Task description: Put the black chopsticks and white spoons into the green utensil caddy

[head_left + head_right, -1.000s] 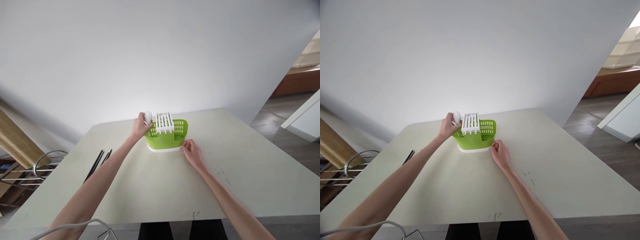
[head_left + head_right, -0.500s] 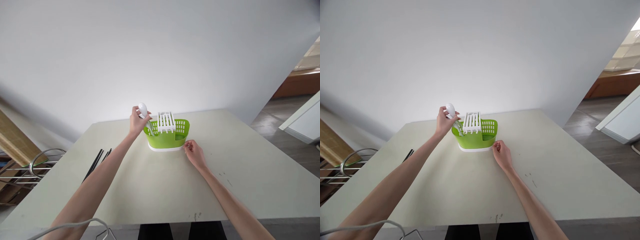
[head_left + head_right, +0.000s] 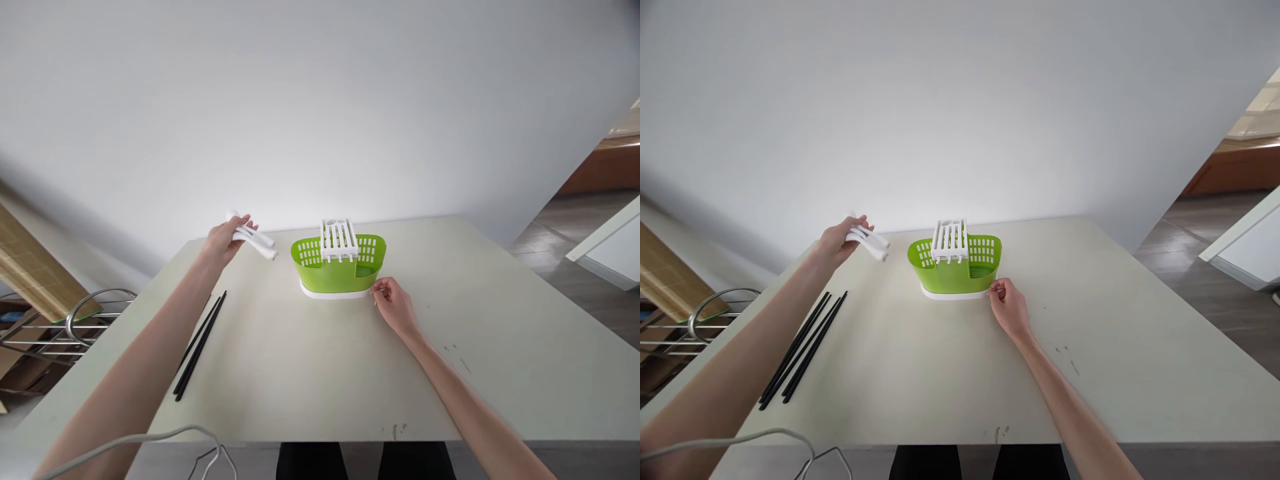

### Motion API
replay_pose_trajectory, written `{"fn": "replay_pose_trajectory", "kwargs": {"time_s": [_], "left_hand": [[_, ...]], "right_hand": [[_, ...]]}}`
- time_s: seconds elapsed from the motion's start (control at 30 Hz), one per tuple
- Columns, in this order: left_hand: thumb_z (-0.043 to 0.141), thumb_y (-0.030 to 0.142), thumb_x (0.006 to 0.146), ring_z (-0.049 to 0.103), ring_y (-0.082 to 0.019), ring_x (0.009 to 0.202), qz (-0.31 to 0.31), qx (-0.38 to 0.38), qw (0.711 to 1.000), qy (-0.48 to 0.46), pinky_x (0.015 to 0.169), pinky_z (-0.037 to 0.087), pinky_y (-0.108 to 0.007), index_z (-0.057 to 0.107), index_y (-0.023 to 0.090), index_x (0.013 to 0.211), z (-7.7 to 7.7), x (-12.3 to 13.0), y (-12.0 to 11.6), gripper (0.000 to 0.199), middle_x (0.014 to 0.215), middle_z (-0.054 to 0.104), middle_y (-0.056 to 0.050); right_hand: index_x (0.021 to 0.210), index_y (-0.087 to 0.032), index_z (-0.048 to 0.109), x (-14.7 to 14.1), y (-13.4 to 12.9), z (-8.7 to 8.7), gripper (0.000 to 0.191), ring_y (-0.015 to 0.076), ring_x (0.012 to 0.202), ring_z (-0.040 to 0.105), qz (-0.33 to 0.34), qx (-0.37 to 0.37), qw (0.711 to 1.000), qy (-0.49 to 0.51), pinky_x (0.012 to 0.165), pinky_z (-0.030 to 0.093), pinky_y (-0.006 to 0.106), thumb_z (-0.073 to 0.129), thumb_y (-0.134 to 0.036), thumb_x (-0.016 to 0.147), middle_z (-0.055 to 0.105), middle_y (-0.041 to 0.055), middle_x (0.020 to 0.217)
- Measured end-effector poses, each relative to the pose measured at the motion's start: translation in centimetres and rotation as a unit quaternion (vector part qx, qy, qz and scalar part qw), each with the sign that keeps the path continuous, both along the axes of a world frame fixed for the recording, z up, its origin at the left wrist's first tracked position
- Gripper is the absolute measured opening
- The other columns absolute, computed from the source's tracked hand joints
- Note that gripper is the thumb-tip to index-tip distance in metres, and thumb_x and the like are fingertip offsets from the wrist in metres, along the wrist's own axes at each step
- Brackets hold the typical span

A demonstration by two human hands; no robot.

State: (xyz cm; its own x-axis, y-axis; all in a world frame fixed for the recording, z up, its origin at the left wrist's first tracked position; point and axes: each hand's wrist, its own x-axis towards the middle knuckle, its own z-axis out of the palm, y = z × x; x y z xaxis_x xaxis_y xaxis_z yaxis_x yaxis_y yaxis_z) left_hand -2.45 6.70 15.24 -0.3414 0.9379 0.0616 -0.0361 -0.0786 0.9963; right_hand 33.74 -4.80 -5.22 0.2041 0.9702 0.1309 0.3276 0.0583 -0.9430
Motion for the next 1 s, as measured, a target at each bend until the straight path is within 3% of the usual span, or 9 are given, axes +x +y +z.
{"fn": "replay_pose_trajectory", "kwargs": {"time_s": [0.1,0.2,0.33,0.53,0.63,0.83,1.0], "left_hand": [[0.087,0.021,0.072,0.078,-0.027,0.085,-0.052,-0.096,0.990,0.094,0.096,0.064,-0.048,0.067,0.012,0.090,-0.9,-2.0,-2.2,0.028,0.090,0.076,-0.015],[0.094,0.030,0.061,0.079,-0.031,0.078,-0.119,-0.169,0.958,0.200,0.083,0.066,-0.048,0.066,0.014,0.092,-2.1,-3.0,-4.4,0.045,0.092,0.078,-0.015],[0.094,0.032,0.051,0.079,-0.034,0.074,-0.163,-0.240,0.912,0.290,0.067,0.064,-0.043,0.060,0.020,0.093,-3.6,-3.8,-6.3,0.056,0.093,0.081,-0.013],[0.078,0.033,0.058,0.079,-0.033,0.078,-0.165,-0.282,0.802,0.501,0.068,0.058,-0.036,0.055,0.029,0.081,-6.1,-4.8,-6.5,0.033,0.063,0.075,-0.001],[0.072,0.034,0.060,0.078,-0.032,0.081,-0.180,-0.259,0.768,0.558,0.067,0.055,-0.035,0.052,0.031,0.076,-7.0,-5.3,-6.4,0.025,0.059,0.073,0.001],[0.067,0.033,0.060,0.076,-0.031,0.080,-0.153,-0.215,0.775,0.574,0.068,0.053,-0.034,0.057,0.030,0.080,-8.2,-5.7,-6.7,0.023,0.060,0.073,0.001],[0.066,0.046,0.070,0.075,-0.029,0.082,-0.080,-0.149,0.793,0.585,0.081,0.053,-0.036,0.063,0.026,0.112,-9.4,-5.5,-8.2,0.047,0.069,0.075,0.001]], "right_hand": [[0.091,-0.025,0.060,0.0,0.0,0.0,0.011,0.0193,0.070,0.065,0.004,-0.003,1.000,0.003,0.070,0.048,0.033,0.054,-0.032,0.087,0.076,0.0029,0.091],[0.091,-0.025,0.061,0.1,-0.1,0.0,0.011,0.0193,0.070,0.065,0.010,-0.006,1.000,0.002,0.070,0.048,0.033,0.054,-0.032,0.087,0.076,0.0031,0.092],[0.092,-0.025,0.062,0.2,-0.2,0.1,0.011,0.0192,0.071,0.065,0.014,-0.009,1.000,-0.004,0.068,0.048,0.032,0.054,-0.031,0.087,0.077,0.0030,0.093],[0.091,-0.025,0.061,0.2,-0.4,0.2,0.012,0.0185,0.069,0.064,0.012,-0.002,1.000,-0.004,0.069,0.048,0.032,0.053,-0.031,0.086,0.077,0.0031,0.092],[0.090,-0.024,0.062,0.2,-0.4,0.3,0.013,0.0191,0.068,0.064,0.012,0.005,1.000,-0.005,0.069,0.048,0.032,0.052,-0.031,0.085,0.076,0.0040,0.090],[0.089,-0.025,0.061,0.2,-0.4,0.5,0.011,0.0195,0.069,0.065,0.015,-0.001,1.000,-0.006,0.069,0.048,0.033,0.052,-0.030,0.085,0.077,0.0038,0.091],[0.089,-0.025,0.061,0.2,-0.5,0.4,0.011,0.0192,0.070,0.064,0.019,0.002,1.000,-0.005,0.070,0.048,0.033,0.052,-0.030,0.086,0.077,0.0038,0.092]]}}
